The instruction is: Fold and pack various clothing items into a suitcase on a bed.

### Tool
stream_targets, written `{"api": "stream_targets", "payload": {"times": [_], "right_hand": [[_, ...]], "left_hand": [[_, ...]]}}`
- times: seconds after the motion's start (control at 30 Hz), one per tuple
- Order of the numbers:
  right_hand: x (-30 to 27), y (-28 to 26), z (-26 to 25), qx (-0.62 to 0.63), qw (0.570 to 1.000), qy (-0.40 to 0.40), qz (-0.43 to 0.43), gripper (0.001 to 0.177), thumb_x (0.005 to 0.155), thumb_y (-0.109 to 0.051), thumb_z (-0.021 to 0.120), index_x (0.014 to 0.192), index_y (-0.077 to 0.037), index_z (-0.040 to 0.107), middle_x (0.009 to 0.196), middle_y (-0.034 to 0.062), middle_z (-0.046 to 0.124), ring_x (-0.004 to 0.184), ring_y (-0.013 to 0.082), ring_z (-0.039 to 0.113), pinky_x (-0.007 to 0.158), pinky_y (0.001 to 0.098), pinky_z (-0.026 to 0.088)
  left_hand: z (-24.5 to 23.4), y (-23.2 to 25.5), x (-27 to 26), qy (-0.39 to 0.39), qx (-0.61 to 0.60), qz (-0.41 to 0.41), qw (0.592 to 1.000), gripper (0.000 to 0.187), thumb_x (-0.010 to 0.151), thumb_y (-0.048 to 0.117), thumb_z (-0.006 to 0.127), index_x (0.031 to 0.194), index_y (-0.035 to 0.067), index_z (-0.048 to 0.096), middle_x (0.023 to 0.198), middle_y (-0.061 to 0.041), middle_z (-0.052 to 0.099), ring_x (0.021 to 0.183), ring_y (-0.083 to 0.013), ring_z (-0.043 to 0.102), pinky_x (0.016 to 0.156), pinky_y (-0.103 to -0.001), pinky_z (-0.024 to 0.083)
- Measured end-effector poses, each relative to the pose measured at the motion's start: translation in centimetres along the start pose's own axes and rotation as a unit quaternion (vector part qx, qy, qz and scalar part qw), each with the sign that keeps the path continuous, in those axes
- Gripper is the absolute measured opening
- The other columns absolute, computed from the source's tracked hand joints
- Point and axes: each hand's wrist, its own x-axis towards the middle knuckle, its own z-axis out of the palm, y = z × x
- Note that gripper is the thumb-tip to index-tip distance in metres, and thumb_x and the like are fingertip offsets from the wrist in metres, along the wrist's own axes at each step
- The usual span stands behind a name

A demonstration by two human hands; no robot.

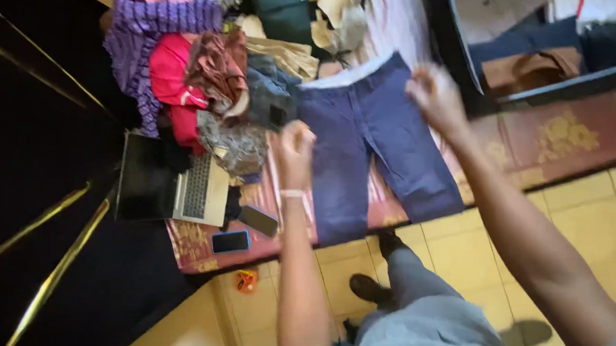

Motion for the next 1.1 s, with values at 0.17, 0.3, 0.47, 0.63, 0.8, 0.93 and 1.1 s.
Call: {"api": "stream_targets", "payload": {"times": [0.17,0.3,0.47,0.63,0.8,0.93,1.1], "right_hand": [[-14.1,14.6,9.2,0.053,0.921,-0.347,0.165,0.017,0.099,-0.022,0.061,0.099,-0.009,0.073,0.094,0.0052,0.077,0.09,0.013,0.069,0.082,0.0284,0.054],[-28.1,22.0,13.5,0.085,0.825,-0.416,0.372,0.016,0.095,-0.023,0.067,0.107,-0.013,0.07,0.089,0.005,0.074,0.081,0.0178,0.068,0.071,0.0318,0.056],[-42.0,29.3,16.6,0.023,0.85,-0.526,-0.027,0.024,0.085,-0.013,0.067,0.108,-0.012,0.075,0.109,0.0029,0.07,0.094,0.0128,0.066,0.075,0.0266,0.057],[-40.5,21.9,20.3,0.149,0.789,-0.259,0.537,0.03,0.096,-0.032,0.067,0.116,-0.01,0.069,0.102,-0.0012,0.07,0.093,0.0135,0.062,0.077,0.0327,0.051],[-42.7,23.0,24.7,0.083,0.858,-0.057,0.504,0.043,0.087,-0.037,0.082,0.114,-0.007,0.069,0.101,0.0018,0.069,0.092,0.0106,0.063,0.079,0.0275,0.052],[-41.5,20.6,25.0,0.042,0.862,-0.112,0.493,0.044,0.088,-0.04,0.087,0.098,0.0,0.074,0.082,0.0016,0.067,0.073,0.0094,0.056,0.065,0.0276,0.046],[-39.1,12.1,23.5,0.079,0.858,-0.154,0.484,0.039,0.09,-0.041,0.078,0.094,-0.001,0.077,0.076,0.0045,0.071,0.061,0.0117,0.06,0.057,0.0288,0.044]], "left_hand": [[3.0,-13.8,-12.8,-0.276,0.036,-0.139,0.95,0.025,0.096,0.019,0.067,0.117,0.006,0.07,0.114,-0.007,0.073,0.108,-0.0168,0.068,0.098,-0.033,0.052],[-1.9,-20.8,-23.0,-0.295,0.087,-0.302,0.902,0.029,0.098,0.028,0.067,0.12,0.01,0.069,0.11,-0.012,0.076,0.103,-0.0213,0.071,0.094,-0.034,0.054],[-7.1,-33.5,-33.0,-0.235,0.132,-0.3,0.915,0.02,0.094,0.027,0.071,0.106,0.011,0.074,0.105,-0.01,0.077,0.099,-0.0219,0.074,0.089,-0.035,0.058],[-8.2,-35.2,-31.2,-0.219,0.083,-0.347,0.908,0.028,0.092,0.032,0.073,0.106,0.008,0.072,0.1,-0.012,0.076,0.095,-0.021,0.073,0.087,-0.035,0.057],[-4.5,-42.8,-27.8,-0.202,0.058,-0.315,0.926,0.045,0.096,0.036,0.074,0.124,0.002,0.062,0.113,-0.017,0.073,0.102,-0.0217,0.068,0.092,-0.036,0.053],[-1.3,-46.1,-26.9,-0.092,-0.107,-0.322,0.936,0.06,0.089,0.019,0.081,0.138,0.003,0.051,0.127,-0.013,0.063,0.115,-0.0211,0.06,0.103,-0.036,0.049],[-2.5,-44.5,-27.2,-0.12,-0.153,-0.285,0.939,0.061,0.087,0.01,0.082,0.137,0.0,0.051,0.12,-0.014,0.062,0.107,-0.0191,0.058,0.096,-0.035,0.051]]}}
